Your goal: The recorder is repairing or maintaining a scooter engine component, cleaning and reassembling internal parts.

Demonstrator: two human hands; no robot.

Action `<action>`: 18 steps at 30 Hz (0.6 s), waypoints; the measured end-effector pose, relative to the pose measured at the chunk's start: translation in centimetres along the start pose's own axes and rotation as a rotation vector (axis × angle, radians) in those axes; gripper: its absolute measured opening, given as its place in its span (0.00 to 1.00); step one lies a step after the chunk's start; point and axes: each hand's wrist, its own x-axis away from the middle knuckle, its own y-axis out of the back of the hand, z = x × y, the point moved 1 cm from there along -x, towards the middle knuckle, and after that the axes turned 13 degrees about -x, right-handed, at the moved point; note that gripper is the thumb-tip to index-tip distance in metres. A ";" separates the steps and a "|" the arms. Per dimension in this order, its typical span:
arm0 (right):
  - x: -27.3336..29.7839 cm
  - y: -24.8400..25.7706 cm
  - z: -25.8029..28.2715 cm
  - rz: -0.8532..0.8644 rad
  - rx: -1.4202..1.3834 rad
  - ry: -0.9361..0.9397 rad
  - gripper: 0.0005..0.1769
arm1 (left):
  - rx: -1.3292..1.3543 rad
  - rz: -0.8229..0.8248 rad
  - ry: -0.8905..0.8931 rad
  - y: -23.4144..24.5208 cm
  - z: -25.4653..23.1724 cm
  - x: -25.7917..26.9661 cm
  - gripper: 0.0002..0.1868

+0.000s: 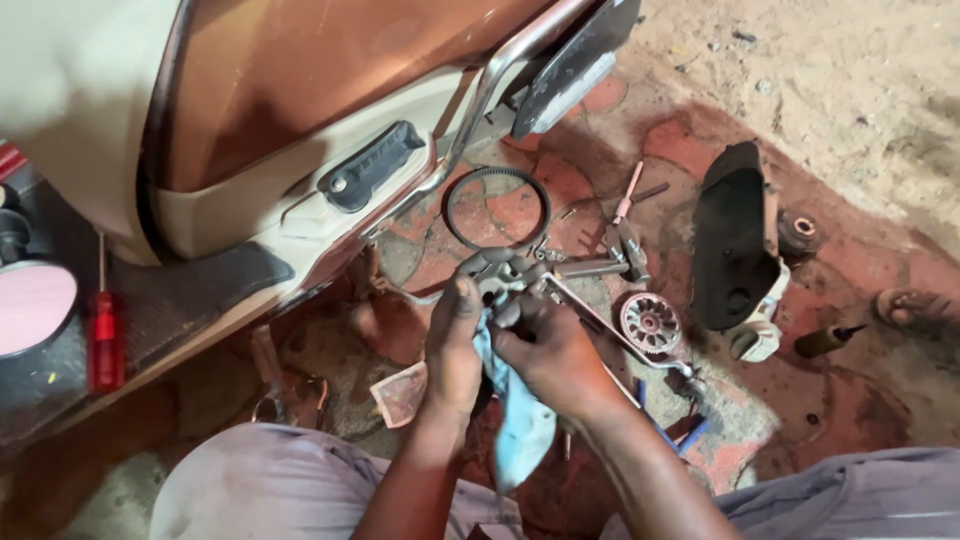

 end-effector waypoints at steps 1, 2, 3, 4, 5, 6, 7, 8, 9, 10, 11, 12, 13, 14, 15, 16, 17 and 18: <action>0.3 0.4 0.2 0.033 0.020 -0.003 0.06 | 0.112 0.006 0.054 -0.2 -0.6 0.0 0.33; 0.6 0.7 0.5 0.066 0.041 -0.005 0.06 | 0.224 0.013 0.109 -0.5 -1.1 0.0 0.32; 0.6 0.1 1.3 0.069 0.041 -0.003 0.06 | 0.223 0.012 0.106 -0.6 -0.9 -0.1 0.32; 0.6 -0.5 2.1 0.001 0.186 0.093 0.07 | 0.255 0.026 0.125 -0.6 -0.6 -0.2 0.31; 1.0 -0.9 3.0 -0.066 0.335 0.184 0.08 | 0.293 0.036 0.148 -0.9 -0.2 -0.1 0.29; 0.9 -1.0 3.2 -0.062 0.341 0.180 0.08 | 0.299 0.031 0.148 -1.1 0.5 0.4 0.29; 0.5 -1.1 3.7 -0.160 0.486 0.291 0.08 | 0.314 -0.020 0.189 -1.2 1.2 0.5 0.28; 0.1 -1.1 4.1 -0.259 0.629 0.402 0.08 | 0.329 -0.071 0.230 -1.4 1.8 0.5 0.28; 0.1 -1.3 3.5 -0.260 0.631 0.403 0.08 | 0.331 -0.070 0.230 -1.2 2.0 0.3 0.28; 0.1 -1.4 3.0 -0.285 0.650 0.458 0.09 | 0.345 -0.080 0.232 -1.0 2.2 0.2 0.26; 0.0 -1.6 2.3 -0.307 0.667 0.512 0.10 | 0.359 -0.092 0.234 -0.6 2.4 0.0 0.24; 0.8 -1.9 2.4 -0.306 0.668 0.513 0.10 | 0.360 -0.093 0.234 0.0 2.6 0.2 0.24; 1.4 -2.3 2.3 -0.243 0.622 0.471 0.10 | 0.546 0.018 0.263 0.5 2.7 0.2 0.25; 2.0 -2.7 2.3 -0.180 0.577 0.428 0.11 | 0.730 0.132 0.290 1.1 2.9 0.1 0.25; 2.3 -2.4 3.1 -0.179 0.570 0.427 0.11 | 0.724 0.129 0.290 1.8 3.1 0.2 0.25; 2.6 -2.2 3.8 -0.007 0.537 0.284 0.11 | 0.650 0.019 0.343 2.6 3.5 0.2 0.20; 2.8 -1.7 4.4 0.156 0.507 0.142 0.10 | 0.581 -0.083 0.397 3.0 4.0 0.1 0.16; 2.9 -0.3 4.6 0.150 0.507 0.142 0.10 | 0.581 -0.078 0.399 2.5 3.5 0.0 0.16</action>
